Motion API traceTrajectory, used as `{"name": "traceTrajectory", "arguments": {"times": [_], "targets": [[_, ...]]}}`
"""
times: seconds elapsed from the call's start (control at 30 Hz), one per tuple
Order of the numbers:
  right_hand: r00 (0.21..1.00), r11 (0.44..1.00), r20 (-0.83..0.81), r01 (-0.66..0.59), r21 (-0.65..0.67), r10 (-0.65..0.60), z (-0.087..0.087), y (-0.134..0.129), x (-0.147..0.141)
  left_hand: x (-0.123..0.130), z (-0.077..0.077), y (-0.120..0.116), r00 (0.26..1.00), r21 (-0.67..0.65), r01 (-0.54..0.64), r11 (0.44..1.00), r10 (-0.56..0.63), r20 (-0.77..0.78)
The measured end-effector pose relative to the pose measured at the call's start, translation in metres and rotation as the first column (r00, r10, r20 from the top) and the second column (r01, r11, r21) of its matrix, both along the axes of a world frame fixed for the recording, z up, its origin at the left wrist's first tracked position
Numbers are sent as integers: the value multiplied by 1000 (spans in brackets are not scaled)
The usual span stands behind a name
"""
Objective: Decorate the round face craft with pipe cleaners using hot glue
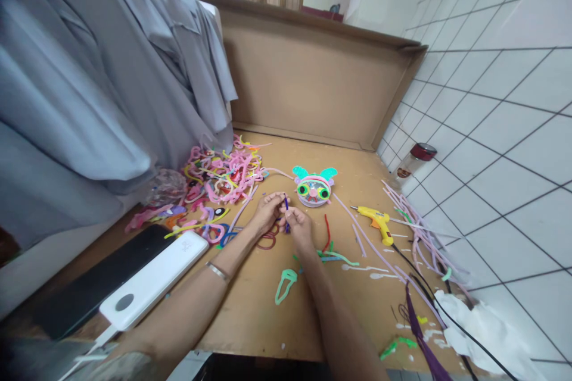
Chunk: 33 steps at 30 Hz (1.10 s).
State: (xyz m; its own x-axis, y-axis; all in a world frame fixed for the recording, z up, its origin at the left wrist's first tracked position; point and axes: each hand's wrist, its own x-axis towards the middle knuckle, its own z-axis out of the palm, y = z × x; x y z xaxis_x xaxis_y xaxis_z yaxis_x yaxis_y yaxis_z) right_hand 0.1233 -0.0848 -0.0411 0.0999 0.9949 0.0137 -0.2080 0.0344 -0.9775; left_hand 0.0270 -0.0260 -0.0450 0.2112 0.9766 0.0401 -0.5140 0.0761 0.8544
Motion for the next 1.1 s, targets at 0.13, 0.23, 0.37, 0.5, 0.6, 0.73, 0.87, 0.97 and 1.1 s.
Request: {"name": "traceTrajectory", "arguments": {"times": [0.13, 0.23, 0.37, 0.5, 0.6, 0.73, 0.87, 0.97, 1.1], "targets": [[1000, 999, -19, -17, -43, 17, -2, 1, 0, -2, 0, 0, 1000, -16, 19, 1000, -19, 23], [1000, 998, -10, 2, -62, -3, -1, 0, 0, -2, -1, 1, 1000, -4, 10, 1000, -10, 16], [1000, 999, 24, 12, -30, -11, 1, -1, -1, 0, -1, 1, 1000, -7, -25, 1000, 25, 8], [997, 999, 71, 31, -21, -29, 1, -2, -3, 0, 1, 1, 998, -32, -24, 999, 26, 65], [992, 997, 109, 72, -39, -68, 0, -2, -3, -1, 3, 3, 990, -67, -31, 997, 39, 133], [994, 999, 103, 37, -9, -36, -1, -3, -1, -7, 4, 9, 981, -105, -62, 993, 80, 175], [996, 999, 85, -32, -12, 33, -2, -4, -4, -14, 4, 17, 963, -149, -116, 982, 148, 223], [995, 1000, 96, 0, -21, 2, -3, -4, -6, -16, 5, 19, 952, -166, -132, 977, 172, 254], [996, 997, 84, 43, -62, -38, -5, -2, -3, -16, 6, 18, 942, -181, -132, 975, 181, 284]]}}
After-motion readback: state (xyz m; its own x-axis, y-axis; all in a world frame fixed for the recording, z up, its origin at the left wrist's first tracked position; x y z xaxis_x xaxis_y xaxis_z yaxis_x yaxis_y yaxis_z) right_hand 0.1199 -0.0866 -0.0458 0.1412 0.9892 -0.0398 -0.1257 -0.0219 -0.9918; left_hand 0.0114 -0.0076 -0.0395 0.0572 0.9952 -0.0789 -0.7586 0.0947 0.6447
